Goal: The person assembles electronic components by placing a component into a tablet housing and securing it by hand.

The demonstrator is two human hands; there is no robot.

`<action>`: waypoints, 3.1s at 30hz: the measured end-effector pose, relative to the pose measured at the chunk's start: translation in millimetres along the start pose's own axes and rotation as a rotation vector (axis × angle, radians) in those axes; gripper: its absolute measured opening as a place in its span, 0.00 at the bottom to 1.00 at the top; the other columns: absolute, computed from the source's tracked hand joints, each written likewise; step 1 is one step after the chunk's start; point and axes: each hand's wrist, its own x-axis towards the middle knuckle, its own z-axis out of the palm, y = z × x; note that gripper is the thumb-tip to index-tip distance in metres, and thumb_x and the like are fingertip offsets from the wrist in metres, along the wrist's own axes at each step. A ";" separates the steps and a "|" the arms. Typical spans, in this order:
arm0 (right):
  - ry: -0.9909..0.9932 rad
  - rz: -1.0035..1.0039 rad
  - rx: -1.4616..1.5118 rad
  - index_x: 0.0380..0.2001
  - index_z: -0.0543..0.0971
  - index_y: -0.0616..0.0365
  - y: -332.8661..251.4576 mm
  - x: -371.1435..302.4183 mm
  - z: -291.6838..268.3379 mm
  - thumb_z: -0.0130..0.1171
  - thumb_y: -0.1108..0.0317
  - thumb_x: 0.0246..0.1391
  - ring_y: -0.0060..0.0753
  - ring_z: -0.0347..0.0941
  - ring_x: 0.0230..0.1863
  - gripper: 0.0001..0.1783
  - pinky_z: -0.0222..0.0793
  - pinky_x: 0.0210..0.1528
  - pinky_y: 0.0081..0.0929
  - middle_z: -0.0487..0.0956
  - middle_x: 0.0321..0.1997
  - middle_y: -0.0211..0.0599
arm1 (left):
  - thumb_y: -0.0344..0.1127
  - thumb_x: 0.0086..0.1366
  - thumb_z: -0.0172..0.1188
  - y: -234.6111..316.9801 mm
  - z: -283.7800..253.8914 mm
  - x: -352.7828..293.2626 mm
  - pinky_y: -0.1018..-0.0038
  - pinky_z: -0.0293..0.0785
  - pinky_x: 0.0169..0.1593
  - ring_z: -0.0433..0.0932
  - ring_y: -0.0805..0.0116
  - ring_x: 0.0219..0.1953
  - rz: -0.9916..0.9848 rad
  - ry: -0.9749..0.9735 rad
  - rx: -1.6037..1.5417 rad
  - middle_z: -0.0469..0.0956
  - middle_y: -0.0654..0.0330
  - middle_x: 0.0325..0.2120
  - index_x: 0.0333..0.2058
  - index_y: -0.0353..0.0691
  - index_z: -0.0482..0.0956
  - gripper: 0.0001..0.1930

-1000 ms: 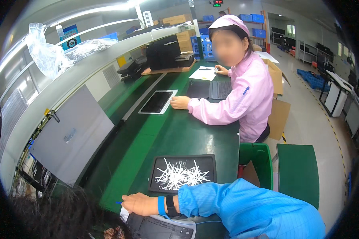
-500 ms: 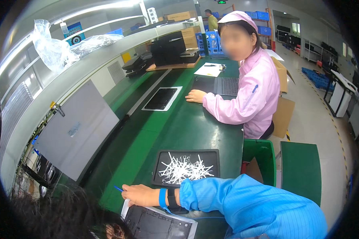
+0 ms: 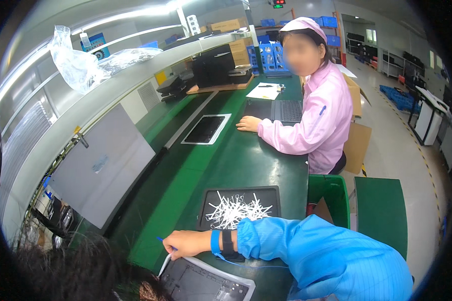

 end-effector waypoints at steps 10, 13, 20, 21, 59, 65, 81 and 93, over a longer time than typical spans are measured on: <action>-0.057 0.013 -0.066 0.36 0.77 0.61 0.3 -4.6 -11.0 0.69 0.63 0.55 0.52 0.78 0.39 0.14 0.70 0.39 0.45 0.80 0.33 0.44 | 0.52 0.69 0.64 8.4 46.0 11.3 0.79 0.73 0.29 0.78 0.77 0.20 0.252 0.786 0.534 0.85 0.72 0.25 0.32 0.48 0.89 0.15; -0.024 0.027 -0.070 0.36 0.77 0.61 5.7 -2.0 -7.4 0.69 0.63 0.55 0.51 0.78 0.42 0.14 0.71 0.42 0.44 0.80 0.35 0.44 | 0.51 0.69 0.63 18.9 23.2 18.4 0.76 0.74 0.30 0.79 0.74 0.21 0.281 0.607 0.416 0.85 0.69 0.26 0.35 0.47 0.88 0.15; 0.052 0.039 -0.051 0.34 0.78 0.60 8.2 -0.6 1.0 0.69 0.63 0.52 0.53 0.78 0.45 0.13 0.73 0.44 0.47 0.80 0.37 0.46 | 0.47 0.70 0.63 9.6 -14.5 29.4 0.66 0.78 0.35 0.82 0.59 0.28 -0.480 -0.518 -0.316 0.84 0.56 0.29 0.43 0.46 0.86 0.13; 0.064 0.030 -0.046 0.33 0.78 0.60 8.6 -1.7 1.2 0.69 0.63 0.52 0.53 0.78 0.44 0.13 0.73 0.44 0.47 0.80 0.37 0.47 | 0.44 0.69 0.63 4.7 -8.2 25.3 0.67 0.78 0.38 0.82 0.59 0.31 -0.385 -0.406 -0.218 0.83 0.56 0.31 0.45 0.43 0.85 0.13; 0.007 0.183 -0.062 0.36 0.75 0.56 4.7 -1.1 9.4 0.66 0.60 0.57 0.51 0.76 0.45 0.13 0.71 0.47 0.45 0.74 0.43 0.41 | 0.40 0.66 0.63 -86.7 80.3 82.6 0.62 0.78 0.53 0.82 0.58 0.46 0.264 0.211 -0.119 0.82 0.50 0.43 0.48 0.41 0.84 0.15; -0.004 0.188 -0.056 0.37 0.76 0.56 6.0 -2.4 6.3 0.66 0.59 0.58 0.50 0.75 0.46 0.14 0.70 0.48 0.44 0.74 0.43 0.41 | 0.38 0.66 0.63 -96.7 77.2 81.9 0.64 0.77 0.54 0.82 0.58 0.46 0.228 0.226 -0.064 0.82 0.51 0.42 0.48 0.39 0.84 0.14; -0.029 0.056 -0.120 0.40 0.83 0.60 -1.9 1.5 7.6 0.67 0.59 0.55 0.53 0.78 0.47 0.16 0.74 0.50 0.44 0.80 0.43 0.51 | 0.32 0.66 0.62 -157.1 5.1 21.0 0.66 0.76 0.56 0.81 0.57 0.46 0.093 0.195 0.177 0.81 0.52 0.41 0.49 0.36 0.83 0.14; 0.099 -0.069 0.530 0.33 0.64 0.59 -101.3 -15.3 10.8 0.59 0.81 0.62 0.39 0.83 0.43 0.13 0.80 0.44 0.34 0.81 0.39 0.45 | 0.28 0.66 0.61 -68.5 -328.8 -238.1 0.68 0.76 0.57 0.81 0.57 0.46 -0.364 -0.264 0.752 0.81 0.54 0.40 0.49 0.34 0.82 0.14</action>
